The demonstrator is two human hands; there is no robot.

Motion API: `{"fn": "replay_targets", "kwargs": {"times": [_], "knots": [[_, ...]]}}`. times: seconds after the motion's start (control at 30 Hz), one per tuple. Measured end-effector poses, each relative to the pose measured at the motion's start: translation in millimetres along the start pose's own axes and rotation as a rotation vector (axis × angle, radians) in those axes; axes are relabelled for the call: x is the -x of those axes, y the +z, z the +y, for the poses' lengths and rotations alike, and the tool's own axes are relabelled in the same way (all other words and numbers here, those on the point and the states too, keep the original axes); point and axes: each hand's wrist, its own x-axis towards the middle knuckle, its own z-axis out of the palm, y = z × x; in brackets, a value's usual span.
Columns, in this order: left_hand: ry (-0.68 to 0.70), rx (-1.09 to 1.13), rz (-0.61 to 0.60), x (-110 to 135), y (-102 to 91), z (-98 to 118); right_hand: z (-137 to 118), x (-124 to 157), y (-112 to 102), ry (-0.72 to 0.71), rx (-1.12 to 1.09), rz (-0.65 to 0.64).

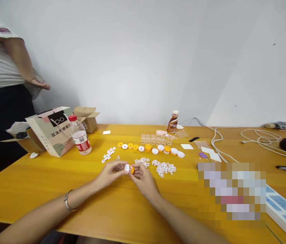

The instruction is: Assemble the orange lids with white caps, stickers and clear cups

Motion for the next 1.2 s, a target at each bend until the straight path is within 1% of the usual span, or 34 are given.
{"fn": "replay_targets", "kwargs": {"times": [0.13, 0.4, 0.57, 0.77, 0.87, 0.97, 1.1, 1.2], "knots": [[-0.002, -0.056, 0.007, 1.7, 2.5, 2.5, -1.9, 1.5, 0.5, 0.011, 0.007, -0.021], [-0.033, -0.063, -0.01, 3.6, 6.9, 6.4, -3.2, 6.2, 0.0, -0.032, 0.069, -0.082], [-0.065, -0.009, -0.005, 4.1, 8.0, 4.4, -2.3, 8.3, -3.0, -0.119, 0.212, -0.086], [-0.102, 0.046, 0.013, 4.7, 10.3, -2.1, -2.5, 12.1, -5.2, -0.273, 0.432, -0.112], [-0.087, 0.094, -0.008, 5.5, 10.9, -2.0, -1.2, 13.4, -6.2, -0.316, 0.516, -0.11], [-0.064, 0.1, -0.026, 6.0, 10.8, -0.8, -1.0, 14.2, -7.2, -0.312, 0.559, -0.121], [-0.009, 0.044, -0.007, 7.5, 9.5, 0.1, -4.4, 14.7, -7.6, -0.302, 0.53, -0.122], [0.039, -0.012, -0.018, 9.2, 7.8, 1.3, -7.7, 15.0, -7.0, -0.297, 0.489, -0.119]]}}
